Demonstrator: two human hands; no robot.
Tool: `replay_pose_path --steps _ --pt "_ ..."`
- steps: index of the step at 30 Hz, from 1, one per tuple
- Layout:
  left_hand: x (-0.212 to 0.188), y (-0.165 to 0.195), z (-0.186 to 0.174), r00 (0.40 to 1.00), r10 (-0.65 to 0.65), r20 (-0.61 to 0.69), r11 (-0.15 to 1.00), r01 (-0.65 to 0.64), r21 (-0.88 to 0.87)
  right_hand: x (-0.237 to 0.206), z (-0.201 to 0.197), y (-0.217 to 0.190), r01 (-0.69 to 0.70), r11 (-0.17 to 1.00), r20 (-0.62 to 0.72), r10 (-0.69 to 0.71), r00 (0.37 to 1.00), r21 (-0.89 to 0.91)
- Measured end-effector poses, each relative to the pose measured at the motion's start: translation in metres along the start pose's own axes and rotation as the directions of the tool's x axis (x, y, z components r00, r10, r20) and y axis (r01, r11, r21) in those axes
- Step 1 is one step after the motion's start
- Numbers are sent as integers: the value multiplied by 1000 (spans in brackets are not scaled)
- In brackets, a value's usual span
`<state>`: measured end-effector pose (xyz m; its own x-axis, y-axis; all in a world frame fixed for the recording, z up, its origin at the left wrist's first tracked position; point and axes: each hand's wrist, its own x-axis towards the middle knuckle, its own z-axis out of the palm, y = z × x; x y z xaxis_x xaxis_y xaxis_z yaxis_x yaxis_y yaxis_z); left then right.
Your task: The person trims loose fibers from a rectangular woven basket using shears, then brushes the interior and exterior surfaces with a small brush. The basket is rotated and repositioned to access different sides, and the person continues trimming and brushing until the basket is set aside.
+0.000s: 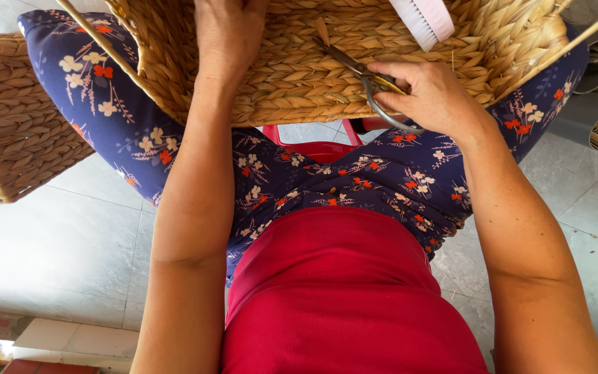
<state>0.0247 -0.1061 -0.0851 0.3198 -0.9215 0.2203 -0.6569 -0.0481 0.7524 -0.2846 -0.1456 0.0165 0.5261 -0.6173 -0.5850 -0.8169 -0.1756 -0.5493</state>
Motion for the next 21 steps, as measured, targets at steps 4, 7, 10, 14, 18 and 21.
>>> replay_pose_path --steps 4,7,10,14,18,21 --pt "3 16 -17 998 -55 37 996 57 -62 15 -7 1 47 998 15 -46 999 -53" --pt "-2 33 -28 971 -181 155 966 205 -157 25 -10 6 154 987 27 -153 988 -42" --pt "-17 49 -41 932 -246 268 889 327 -319 30 -16 13 299 954 19 -299 954 7" --pt "-64 69 -54 767 -345 540 512 636 -577 28 -32 23 41 995 136 -54 989 92" --pt "-121 71 -43 448 -351 822 74 889 -453 27 -47 30 -84 977 169 51 984 198" --pt "-151 59 -15 313 -388 867 -255 867 -427 30 -48 31 -50 985 180 19 983 167"
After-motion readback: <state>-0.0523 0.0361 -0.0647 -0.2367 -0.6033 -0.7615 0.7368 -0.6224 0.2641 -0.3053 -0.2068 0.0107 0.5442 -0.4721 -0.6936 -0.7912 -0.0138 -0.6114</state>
